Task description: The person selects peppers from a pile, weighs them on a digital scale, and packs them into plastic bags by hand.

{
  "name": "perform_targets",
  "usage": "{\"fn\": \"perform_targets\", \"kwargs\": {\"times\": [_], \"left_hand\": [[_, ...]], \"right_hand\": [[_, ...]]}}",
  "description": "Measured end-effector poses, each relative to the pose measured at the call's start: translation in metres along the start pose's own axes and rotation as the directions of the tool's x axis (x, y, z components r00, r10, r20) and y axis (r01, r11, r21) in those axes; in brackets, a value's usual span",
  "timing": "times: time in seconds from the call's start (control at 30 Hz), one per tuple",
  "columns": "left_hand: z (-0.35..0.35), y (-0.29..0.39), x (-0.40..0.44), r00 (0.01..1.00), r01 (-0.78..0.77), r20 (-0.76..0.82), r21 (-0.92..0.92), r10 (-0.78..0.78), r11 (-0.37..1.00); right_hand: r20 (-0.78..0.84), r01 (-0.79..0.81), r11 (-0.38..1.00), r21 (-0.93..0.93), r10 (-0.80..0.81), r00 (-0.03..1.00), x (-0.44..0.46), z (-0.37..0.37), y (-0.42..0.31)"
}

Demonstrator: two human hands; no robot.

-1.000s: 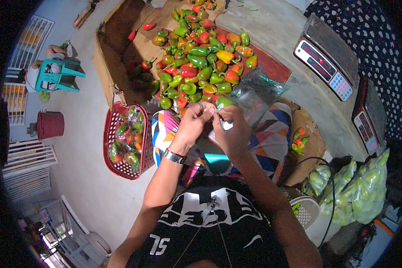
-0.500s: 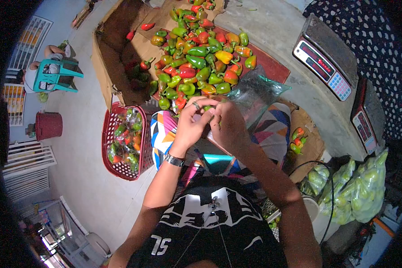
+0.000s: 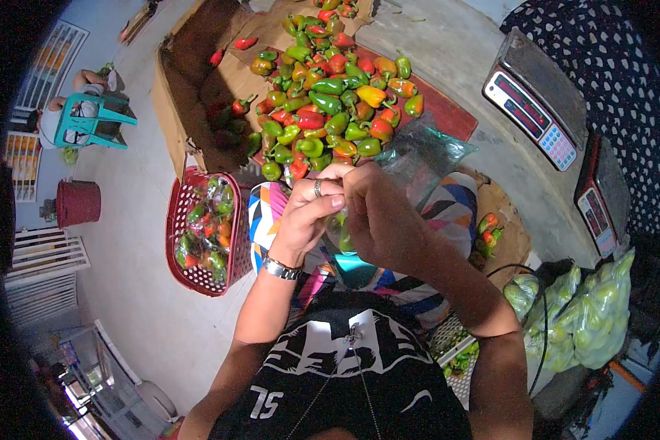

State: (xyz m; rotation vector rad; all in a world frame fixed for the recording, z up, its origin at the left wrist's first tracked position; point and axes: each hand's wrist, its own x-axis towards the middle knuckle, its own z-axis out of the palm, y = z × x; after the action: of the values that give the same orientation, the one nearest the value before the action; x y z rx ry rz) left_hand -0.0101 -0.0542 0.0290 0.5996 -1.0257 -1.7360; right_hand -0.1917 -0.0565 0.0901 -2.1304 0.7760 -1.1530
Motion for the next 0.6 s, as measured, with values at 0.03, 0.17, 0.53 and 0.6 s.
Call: {"fn": "perform_targets", "kwargs": {"times": [0.03, 0.17, 0.53, 0.6], "left_hand": [[0.0, 0.001, -0.001, 1.0, 0.001, -0.001, 0.081, -0.001, 0.997], [0.007, 0.017, -0.001, 0.993, -0.09, 0.106, 0.493, 0.042, 0.866], [0.007, 0.036, -0.014, 0.999, 0.046, -0.043, 0.598, -0.025, 0.8], [0.008, 0.039, -0.012, 0.999, 0.047, -0.027, 0.65, -0.039, 0.758]], "right_hand": [[-0.005, -0.006, 1.0, -0.027, 0.006, 1.0, -0.001, -0.001, 0.0], [-0.035, -0.068, 0.993, -0.095, 0.065, 0.997, 0.0, -0.008, -0.004], [0.15, -0.283, 0.959, -0.025, 0.283, 0.947, 0.007, -0.028, -0.01], [0.181, -0.055, 0.978, -0.204, 0.093, 0.979, 0.003, -0.02, 0.004]]}}
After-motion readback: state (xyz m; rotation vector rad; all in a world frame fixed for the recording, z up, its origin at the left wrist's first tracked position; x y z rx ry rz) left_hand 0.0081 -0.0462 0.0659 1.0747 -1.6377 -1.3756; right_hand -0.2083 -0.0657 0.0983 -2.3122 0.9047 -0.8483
